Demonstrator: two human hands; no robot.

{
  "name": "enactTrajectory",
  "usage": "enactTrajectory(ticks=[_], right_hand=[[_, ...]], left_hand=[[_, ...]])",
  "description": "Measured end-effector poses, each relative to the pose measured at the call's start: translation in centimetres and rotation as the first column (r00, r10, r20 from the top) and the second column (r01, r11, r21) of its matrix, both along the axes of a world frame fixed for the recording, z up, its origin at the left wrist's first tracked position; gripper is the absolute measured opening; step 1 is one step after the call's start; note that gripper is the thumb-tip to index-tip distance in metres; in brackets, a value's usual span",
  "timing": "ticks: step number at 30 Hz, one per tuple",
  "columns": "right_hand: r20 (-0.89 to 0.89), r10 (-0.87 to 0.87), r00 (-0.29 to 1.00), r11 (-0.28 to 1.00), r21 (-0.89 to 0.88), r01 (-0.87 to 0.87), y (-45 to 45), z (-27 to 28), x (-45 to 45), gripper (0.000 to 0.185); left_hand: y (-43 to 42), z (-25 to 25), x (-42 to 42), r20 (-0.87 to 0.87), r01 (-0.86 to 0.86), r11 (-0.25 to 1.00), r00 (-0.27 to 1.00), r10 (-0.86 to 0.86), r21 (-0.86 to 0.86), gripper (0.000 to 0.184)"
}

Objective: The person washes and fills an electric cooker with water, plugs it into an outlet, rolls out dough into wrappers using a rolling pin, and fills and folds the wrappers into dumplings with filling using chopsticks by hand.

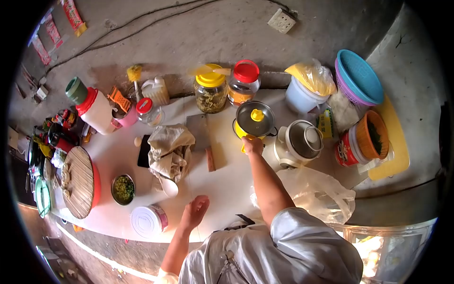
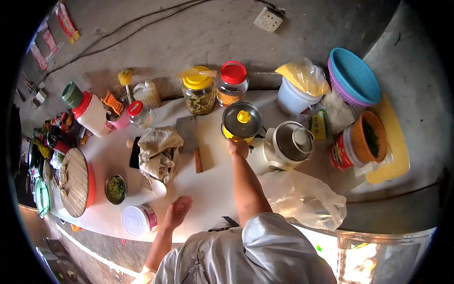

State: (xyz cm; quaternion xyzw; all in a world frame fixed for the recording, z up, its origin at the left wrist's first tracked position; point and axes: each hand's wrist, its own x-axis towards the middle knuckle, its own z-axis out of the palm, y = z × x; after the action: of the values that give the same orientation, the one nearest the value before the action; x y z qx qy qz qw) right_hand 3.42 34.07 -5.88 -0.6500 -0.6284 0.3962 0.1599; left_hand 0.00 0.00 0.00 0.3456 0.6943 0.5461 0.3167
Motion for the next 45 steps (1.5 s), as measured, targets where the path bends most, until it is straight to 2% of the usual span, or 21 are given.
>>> enactTrajectory(ticks=[2,3,5,7,11,13,14,16,17,19,22,24,27,29,30,31,35,37,39,41,45], right_hand=[[-0.03,0.008,1.0,1.0,0.02,-0.008,0.3,0.3,0.4,0.042],[-0.05,0.01,0.999,1.0,-0.02,-0.011,-5.5,0.0,0.2,0.042],[-0.154,0.133,0.979,0.976,-0.152,-0.156,-6.3,0.2,2.4,0.037],[-0.111,0.146,0.983,0.976,-0.145,-0.162,-7.6,-0.1,3.5,0.031],[-0.189,0.206,0.96,0.962,-0.141,-0.234,-12.8,1.7,5.7,0.028],[-0.157,0.351,0.923,0.93,-0.054,-0.363,-14.3,0.2,7.0,0.029],[-0.155,0.352,0.923,0.928,-0.069,-0.366,-15.5,1.8,7.6,0.039],[-0.102,0.343,0.934,0.934,-0.074,-0.351,-17.0,2.1,8.5,0.04],[-0.055,0.33,0.942,0.94,-0.067,-0.333,-17.4,2.3,8.8,0.041],[-0.073,0.389,0.918,0.91,-0.123,-0.396,-17.8,2.1,9.5,0.043],[-0.216,0.358,0.908,0.909,-0.139,-0.392,-18.1,0.4,10.0,0.039],[-0.487,0.198,0.85,0.877,-0.299,-0.376,-18.1,0.7,10.3,0.031],[-0.573,0.152,0.805,0.846,-0.345,-0.406,-18.0,0.8,10.4,0.026],[-0.617,0.129,0.777,0.859,-0.322,-0.398,-18.3,0.6,10.6,0.024],[-0.656,0.112,0.747,0.874,-0.293,-0.388,-18.2,0.5,10.8,0.023],[-0.656,0.11,0.747,0.872,-0.297,-0.389,-18.2,0.3,11.0,0.023],[-0.746,0.096,0.659,0.885,-0.24,-0.4,-17.8,-0.1,11.1,0.029],[-0.793,0.079,0.604,0.879,-0.231,-0.418,-17.5,0.0,11.0,0.03],[-0.769,-0.082,0.634,0.914,-0.312,-0.26,-17.3,0.3,11.0,0.033],[-0.721,-0.065,0.69,0.935,-0.286,-0.211,-17.2,1.3,10.7,0.034],[-0.773,-0.11,0.625,0.938,-0.289,-0.192,-17.1,1.5,10.8,0.022]], left_hand=[[3.3,2.2,-0.8,-0.095,0.054,0.996,0.994,-0.061,-0.068,0.019],[-0.6,3.8,-1.8,-0.112,0.049,0.993,0.992,-0.062,-0.109,0.019],[1.4,4.1,-2.0,-0.244,0.049,0.995,0.967,-0.068,-0.083,0.02],[4.1,5.1,-2.8,-0.322,0.045,0.991,0.943,-0.082,-0.123,0.019],[10.1,2.3,-4.5,-0.631,-0.013,0.99,0.772,-0.08,-0.141,0.026],[12.4,5.9,-3.8,-0.515,0.044,0.985,0.848,-0.125,-0.166,0.024],[13.5,4.3,-3.5,-0.508,0.043,0.984,0.852,-0.125,-0.171,0.024],[15.7,-1.1,-3.2,-0.833,-0.023,0.979,0.521,0.186,0.205,0.018],[16.3,-1.9,-3.1,-0.833,-0.025,0.98,0.522,0.183,0.2,0.018],[16.9,-1.9,-2.7,-0.768,-0.1,0.97,0.63,-0.11,-0.222,0.015],[16.5,-3.5,-2.6,-0.811,-0.04,0.988,0.577,-0.099,-0.149,0.017],[16.7,-5.1,-3.1,-0.816,0.004,0.995,0.571,-0.088,-0.105,0.02],[16.0,-4.7,-4.1,-0.75,0.104,0.983,0.635,-0.184,-0.153,0.023],[13.1,1.1,-3.7,-0.613,-0.056,0.987,0.788,-0.051,-0.154,0.02],[11.5,2.4,-3.8,-0.273,-0.019,0.999,0.962,0.027,0.032,0.018],[9.5,2.9,-4.2,0.114,-0.055,0.975,0.993,0.031,0.216,0.016],[-0.1,3.0,-5.6,0.311,-0.172,0.976,0.928,0.207,-0.136,0.02],[-3.5,1.0,-4.6,0.165,-0.198,0.943,0.955,0.248,-0.268,0.023],[-5.9,-3.5,-3.3,-0.078,-0.169,0.97,0.984,0.157,-0.174,0.024],[-6.5,-3.5,-1.0,-0.208,-0.179,0.925,0.972,0.113,-0.334,0.021],[-5.4,-3.7,0.9,-0.477,-0.187,0.859,0.876,-0.074,-0.477,0.019]])
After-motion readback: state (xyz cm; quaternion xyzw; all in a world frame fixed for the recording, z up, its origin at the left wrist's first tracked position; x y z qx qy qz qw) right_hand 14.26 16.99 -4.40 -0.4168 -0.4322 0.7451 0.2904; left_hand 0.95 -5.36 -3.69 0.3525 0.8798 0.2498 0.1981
